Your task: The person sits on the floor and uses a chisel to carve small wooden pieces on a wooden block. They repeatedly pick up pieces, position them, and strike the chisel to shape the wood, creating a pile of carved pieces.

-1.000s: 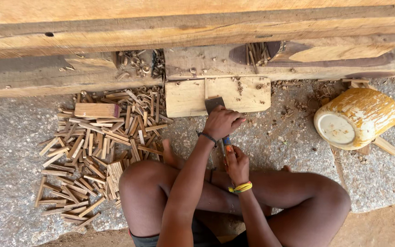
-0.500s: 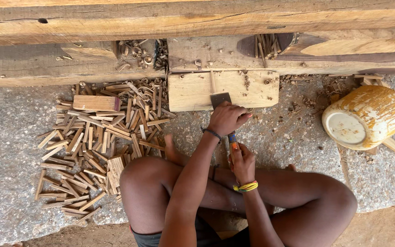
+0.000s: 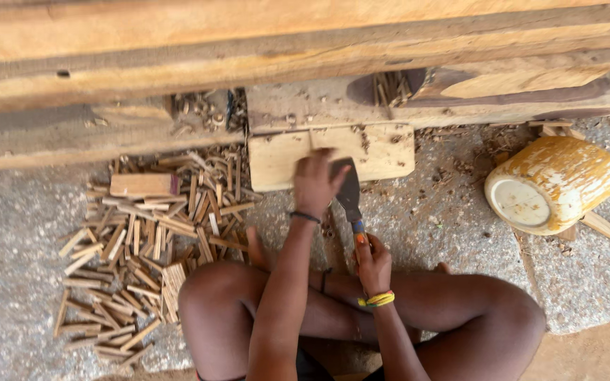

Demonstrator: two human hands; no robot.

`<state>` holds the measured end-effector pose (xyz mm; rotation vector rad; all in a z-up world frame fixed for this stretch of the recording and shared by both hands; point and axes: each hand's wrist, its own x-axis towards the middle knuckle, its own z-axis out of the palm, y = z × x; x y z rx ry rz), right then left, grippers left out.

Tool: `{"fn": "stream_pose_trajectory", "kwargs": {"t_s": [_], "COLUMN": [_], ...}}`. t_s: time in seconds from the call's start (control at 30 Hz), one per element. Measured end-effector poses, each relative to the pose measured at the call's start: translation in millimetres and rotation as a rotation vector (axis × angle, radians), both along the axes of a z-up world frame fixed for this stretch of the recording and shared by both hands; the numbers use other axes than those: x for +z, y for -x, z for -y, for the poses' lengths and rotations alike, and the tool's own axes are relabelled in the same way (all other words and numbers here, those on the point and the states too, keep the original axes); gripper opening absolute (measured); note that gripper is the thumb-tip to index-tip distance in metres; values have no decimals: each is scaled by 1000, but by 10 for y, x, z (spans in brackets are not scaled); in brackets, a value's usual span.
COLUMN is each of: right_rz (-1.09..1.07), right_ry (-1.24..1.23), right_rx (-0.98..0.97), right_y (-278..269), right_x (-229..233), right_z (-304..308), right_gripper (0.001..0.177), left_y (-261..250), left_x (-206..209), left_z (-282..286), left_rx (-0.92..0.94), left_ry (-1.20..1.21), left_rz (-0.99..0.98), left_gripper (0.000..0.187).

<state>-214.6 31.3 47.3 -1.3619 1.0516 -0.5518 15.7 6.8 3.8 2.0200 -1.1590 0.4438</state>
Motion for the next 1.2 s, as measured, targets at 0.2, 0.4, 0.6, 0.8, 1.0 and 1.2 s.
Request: {"fn": "stream_pose_trajectory", "kwargs": {"t_s": [0.2, 0.4, 0.6, 0.8, 1.0, 1.2], "right_rz": [-15, 46, 38, 2, 5, 88], "right_ry": [-74, -93, -157, -173, 9, -181], "right_rx": [-31, -46, -26, -48, -54, -60], "right_y": [-13, -25, -75, -124, -208, -296], "right_x": [-125, -227, -195, -260, -367, -252], "right_z": [68, 72, 79, 73, 87, 100], "right_gripper": [37, 34, 36, 36, 37, 31], "left_y": [-185, -318, -264, -280, -394, -338], "left_x": [30, -101, 39, 208, 420, 449], "left_z": [-113, -202, -302, -211, 16, 918], "left_rx": [275, 370, 424, 384, 278, 171], "left_ry": [-369, -258, -295, -122, 224, 257], "left_rz": [-5, -57, 53, -132, -315, -301], "left_gripper": [72, 56, 49, 21, 9, 15]}}
